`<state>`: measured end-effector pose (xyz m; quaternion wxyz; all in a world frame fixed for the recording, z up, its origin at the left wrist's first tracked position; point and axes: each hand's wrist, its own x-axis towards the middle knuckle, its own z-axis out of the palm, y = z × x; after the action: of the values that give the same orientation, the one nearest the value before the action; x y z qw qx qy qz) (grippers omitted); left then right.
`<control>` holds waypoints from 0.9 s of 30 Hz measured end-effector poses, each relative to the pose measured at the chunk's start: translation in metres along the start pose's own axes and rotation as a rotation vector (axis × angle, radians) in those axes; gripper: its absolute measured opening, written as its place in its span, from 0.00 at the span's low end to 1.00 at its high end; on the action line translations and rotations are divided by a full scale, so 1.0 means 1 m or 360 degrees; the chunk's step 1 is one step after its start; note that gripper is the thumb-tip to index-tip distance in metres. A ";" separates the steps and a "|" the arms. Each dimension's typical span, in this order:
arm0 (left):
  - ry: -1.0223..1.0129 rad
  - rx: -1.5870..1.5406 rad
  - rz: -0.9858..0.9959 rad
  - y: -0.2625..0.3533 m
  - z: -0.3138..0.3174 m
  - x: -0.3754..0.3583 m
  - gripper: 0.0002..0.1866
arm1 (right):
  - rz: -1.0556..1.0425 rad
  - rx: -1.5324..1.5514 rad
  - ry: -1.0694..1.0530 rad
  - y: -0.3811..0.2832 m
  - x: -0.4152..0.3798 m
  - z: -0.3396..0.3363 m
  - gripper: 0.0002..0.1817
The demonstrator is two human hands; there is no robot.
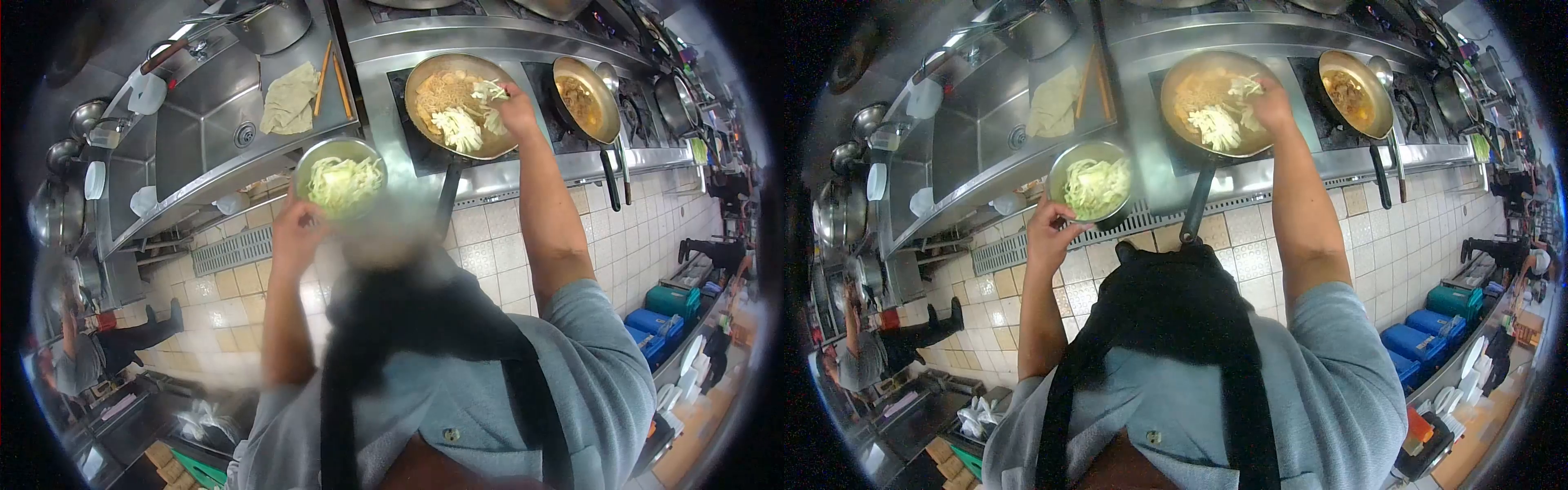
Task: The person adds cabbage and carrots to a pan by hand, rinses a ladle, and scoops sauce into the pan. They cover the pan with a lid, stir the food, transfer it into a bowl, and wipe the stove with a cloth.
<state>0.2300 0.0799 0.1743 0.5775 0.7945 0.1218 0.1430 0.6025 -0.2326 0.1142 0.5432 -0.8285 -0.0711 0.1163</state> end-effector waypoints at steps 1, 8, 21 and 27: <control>-0.0002 0.0014 -0.0065 -0.006 -0.003 -0.006 0.15 | 0.0001 0.0001 -0.0004 -0.014 -0.008 0.000 0.26; 0.0029 -0.0064 -0.0139 -0.013 0.000 -0.022 0.16 | -0.0274 -0.1257 -0.0368 -0.043 -0.037 0.024 0.25; 0.0012 -0.0224 -0.0099 -0.005 0.003 -0.022 0.17 | -0.0146 -0.1088 -0.0085 -0.019 -0.010 -0.015 0.11; -0.0048 -0.0174 -0.0144 -0.003 0.002 -0.023 0.16 | -0.0157 -0.1202 -0.0050 -0.023 -0.031 -0.006 0.15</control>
<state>0.2092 0.0713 0.1685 0.6278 0.7574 0.1408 0.1111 0.5747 -0.2357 0.1414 0.2033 -0.9640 -0.1571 0.0683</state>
